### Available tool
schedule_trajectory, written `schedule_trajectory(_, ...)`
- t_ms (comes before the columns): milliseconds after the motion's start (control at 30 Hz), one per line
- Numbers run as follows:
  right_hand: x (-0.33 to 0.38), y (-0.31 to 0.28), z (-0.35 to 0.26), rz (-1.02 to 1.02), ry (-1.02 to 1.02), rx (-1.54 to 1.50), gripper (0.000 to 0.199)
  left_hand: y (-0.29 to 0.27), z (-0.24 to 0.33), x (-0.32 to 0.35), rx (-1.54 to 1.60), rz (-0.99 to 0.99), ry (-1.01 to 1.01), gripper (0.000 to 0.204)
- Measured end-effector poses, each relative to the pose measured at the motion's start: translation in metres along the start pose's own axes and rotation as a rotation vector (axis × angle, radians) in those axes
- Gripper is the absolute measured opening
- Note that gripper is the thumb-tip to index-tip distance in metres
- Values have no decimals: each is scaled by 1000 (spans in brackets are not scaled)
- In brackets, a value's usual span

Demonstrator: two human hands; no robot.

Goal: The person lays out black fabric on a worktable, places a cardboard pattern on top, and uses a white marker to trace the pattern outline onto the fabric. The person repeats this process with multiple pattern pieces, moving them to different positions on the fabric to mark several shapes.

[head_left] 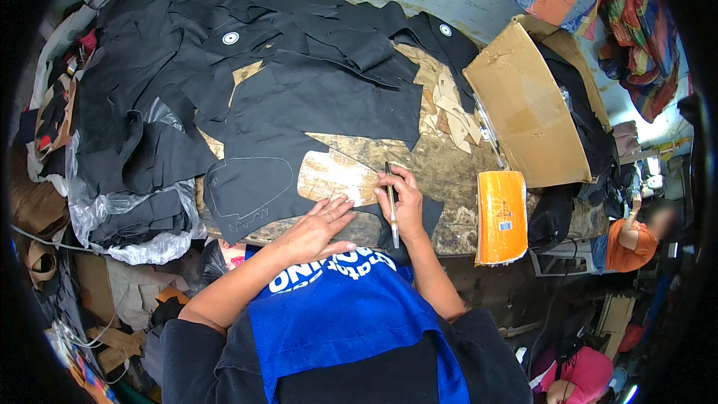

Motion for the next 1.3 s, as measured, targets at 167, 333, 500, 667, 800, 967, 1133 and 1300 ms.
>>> schedule_trajectory(167,-5,-2,-5,8,-4,-37,19,-11,6,-4,-43,-49,2,69)
schedule_trajectory(333,-27,-3,-26,-26,-43,-114,15,-21,29,-23,-35,-209,-150,80)
schedule_trajectory(500,-39,31,-46,-506,307,-484,13,-13,47,-27,-235,-247,-129,89)
schedule_trajectory(667,-44,43,-54,-580,138,-342,24,-11,44,-23,-240,-313,-131,91)
schedule_trajectory(800,-46,48,-55,-638,62,-265,26,-10,43,-22,-219,-305,-116,92)
schedule_trajectory(967,-55,54,-59,-638,6,-249,24,-10,42,-21,-216,-254,-139,94)
schedule_trajectory(1133,-65,73,-72,-673,-72,-222,20,-13,41,-27,-172,-381,-175,99)
schedule_trajectory(1300,-76,83,-77,-614,-23,-156,22,-11,38,-25,-218,-244,-184,106)
Point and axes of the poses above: each hand's wrist, its own x-axis away from the middle knuckle, its own y-axis out of the palm, z = x × y, the point moved 1 cm from there along -x, towards the middle knuckle, and after that the axes turned 10 degrees about -x, right-handed, at the moved point
